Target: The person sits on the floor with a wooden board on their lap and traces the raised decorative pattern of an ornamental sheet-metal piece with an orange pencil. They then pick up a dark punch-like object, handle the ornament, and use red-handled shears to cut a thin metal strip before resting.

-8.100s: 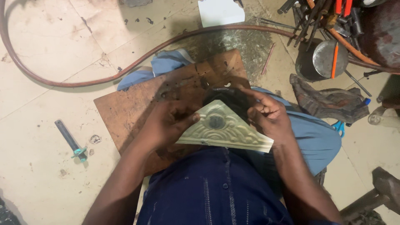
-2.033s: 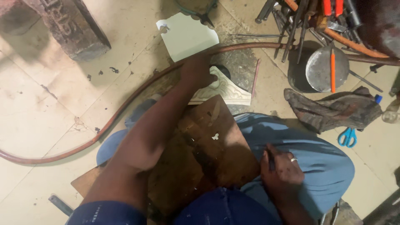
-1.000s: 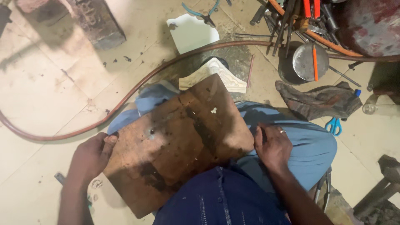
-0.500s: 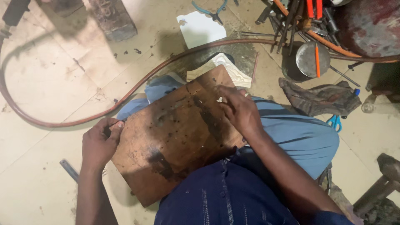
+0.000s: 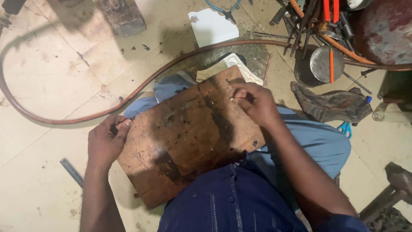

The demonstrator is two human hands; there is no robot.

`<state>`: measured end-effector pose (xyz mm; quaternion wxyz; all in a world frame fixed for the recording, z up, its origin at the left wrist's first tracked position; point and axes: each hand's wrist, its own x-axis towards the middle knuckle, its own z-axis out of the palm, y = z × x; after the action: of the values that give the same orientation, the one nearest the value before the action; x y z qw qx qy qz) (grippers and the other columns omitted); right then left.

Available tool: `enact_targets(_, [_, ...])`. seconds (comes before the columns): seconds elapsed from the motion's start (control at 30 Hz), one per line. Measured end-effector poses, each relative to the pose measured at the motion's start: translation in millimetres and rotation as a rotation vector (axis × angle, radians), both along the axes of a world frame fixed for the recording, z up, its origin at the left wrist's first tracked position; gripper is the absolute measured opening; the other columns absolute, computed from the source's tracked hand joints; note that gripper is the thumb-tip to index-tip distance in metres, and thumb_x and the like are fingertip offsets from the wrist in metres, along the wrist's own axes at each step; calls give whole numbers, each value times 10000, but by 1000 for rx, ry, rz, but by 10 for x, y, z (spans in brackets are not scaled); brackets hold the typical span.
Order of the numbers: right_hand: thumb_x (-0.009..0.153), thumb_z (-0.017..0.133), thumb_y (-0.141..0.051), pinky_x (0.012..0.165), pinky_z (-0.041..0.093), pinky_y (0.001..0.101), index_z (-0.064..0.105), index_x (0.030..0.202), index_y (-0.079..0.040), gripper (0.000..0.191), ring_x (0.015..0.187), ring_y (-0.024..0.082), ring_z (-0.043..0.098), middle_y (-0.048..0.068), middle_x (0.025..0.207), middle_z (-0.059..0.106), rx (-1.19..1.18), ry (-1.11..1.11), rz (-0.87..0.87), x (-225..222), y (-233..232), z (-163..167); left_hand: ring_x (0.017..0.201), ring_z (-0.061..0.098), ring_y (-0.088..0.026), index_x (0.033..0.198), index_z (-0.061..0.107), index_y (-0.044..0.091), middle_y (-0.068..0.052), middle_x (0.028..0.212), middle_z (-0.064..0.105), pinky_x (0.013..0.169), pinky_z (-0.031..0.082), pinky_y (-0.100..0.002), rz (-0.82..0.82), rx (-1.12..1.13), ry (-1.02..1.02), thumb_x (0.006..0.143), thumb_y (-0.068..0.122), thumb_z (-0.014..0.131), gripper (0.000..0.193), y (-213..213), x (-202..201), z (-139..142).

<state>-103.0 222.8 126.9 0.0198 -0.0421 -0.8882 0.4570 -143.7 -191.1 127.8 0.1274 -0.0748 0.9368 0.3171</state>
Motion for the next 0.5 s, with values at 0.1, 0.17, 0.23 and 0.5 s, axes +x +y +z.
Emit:
enact_targets(0.1, [936, 731, 20, 741, 517, 295, 706, 1305, -88, 385, 830, 127, 605, -6, 968, 665, -308, -128, -190, 223, 263, -40, 617, 679, -214, 1087, 770, 106, -107, 691, 701, 646, 531, -366, 1, 47, 25, 965, 336, 711, 266, -83, 61, -60])
enact_targets(0.17, [953, 705, 64, 904, 561, 275, 665, 1325, -11, 381, 951, 108, 653, -2, 1003, 664, -414, 58, -198, 509, 623, -51, 607, 664, -225, 1116, 767, 100, -118, 708, 687, 625, 521, -369, -39, 16, 55, 972, 328, 703, 277, -157, 109, -110])
enact_targets(0.23, [969, 688, 83, 936, 571, 278, 647, 1315, 22, 354, 961, 114, 675, 12, 1008, 675, -440, 106, -333, 899, 1100, -82, 659, 669, -218, 1132, 769, 90, -121, 744, 693, 660, 520, -359, -149, -30, 139, 998, 319, 686, 278, -214, 142, -179])
enact_targets(0.5, [903, 699, 19, 984, 505, 409, 622, 1386, -4, 490, 1219, 325, 651, 194, 1317, 666, 488, -76, -1059, 3134, 2861, -412, 667, 696, -198, 1123, 767, -2, -151, 681, 701, 713, 553, -334, -154, 41, -7, 1039, 346, 688, 366, -340, 2, -687])
